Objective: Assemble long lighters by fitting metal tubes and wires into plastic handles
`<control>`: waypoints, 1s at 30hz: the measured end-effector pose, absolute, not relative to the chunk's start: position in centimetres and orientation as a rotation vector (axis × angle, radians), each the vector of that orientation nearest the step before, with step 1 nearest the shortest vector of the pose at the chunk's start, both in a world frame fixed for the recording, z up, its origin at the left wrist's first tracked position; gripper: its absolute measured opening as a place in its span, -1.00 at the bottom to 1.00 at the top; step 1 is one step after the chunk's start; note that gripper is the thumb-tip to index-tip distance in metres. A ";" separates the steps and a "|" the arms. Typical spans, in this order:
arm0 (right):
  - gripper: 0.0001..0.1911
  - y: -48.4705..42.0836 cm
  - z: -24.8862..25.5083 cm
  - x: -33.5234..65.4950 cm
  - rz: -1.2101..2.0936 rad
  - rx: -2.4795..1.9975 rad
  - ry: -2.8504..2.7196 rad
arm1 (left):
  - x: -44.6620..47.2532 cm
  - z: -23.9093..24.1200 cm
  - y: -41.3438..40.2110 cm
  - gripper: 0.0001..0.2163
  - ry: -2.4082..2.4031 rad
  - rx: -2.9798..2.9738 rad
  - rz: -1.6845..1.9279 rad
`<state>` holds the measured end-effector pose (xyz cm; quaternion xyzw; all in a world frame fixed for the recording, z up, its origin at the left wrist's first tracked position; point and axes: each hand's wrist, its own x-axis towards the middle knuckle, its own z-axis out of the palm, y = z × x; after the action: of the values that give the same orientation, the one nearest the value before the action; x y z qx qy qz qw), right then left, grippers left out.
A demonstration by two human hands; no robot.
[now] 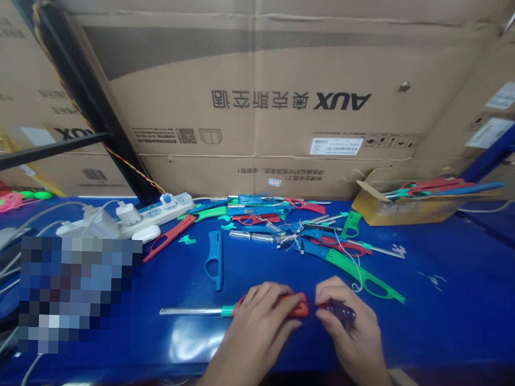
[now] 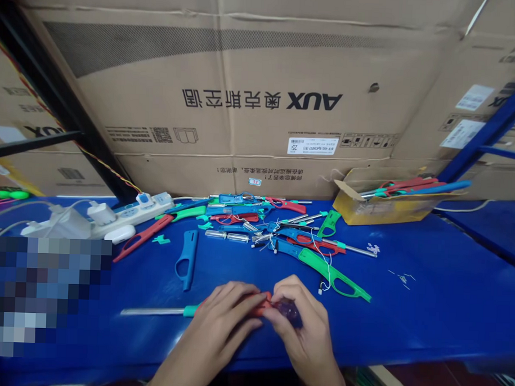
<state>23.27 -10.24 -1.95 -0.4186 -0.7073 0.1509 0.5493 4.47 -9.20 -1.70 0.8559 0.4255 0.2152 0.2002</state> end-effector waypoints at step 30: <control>-0.98 -10.2 -2.2 23.5 0.395 -0.976 -1.682 | 4.3 -1.8 -9.1 -0.71 1.158 2.437 0.612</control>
<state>23.45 -10.20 -2.17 -0.4120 -0.7096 0.1668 0.5468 4.26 -9.12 -1.77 0.8654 0.4111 0.2172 0.1866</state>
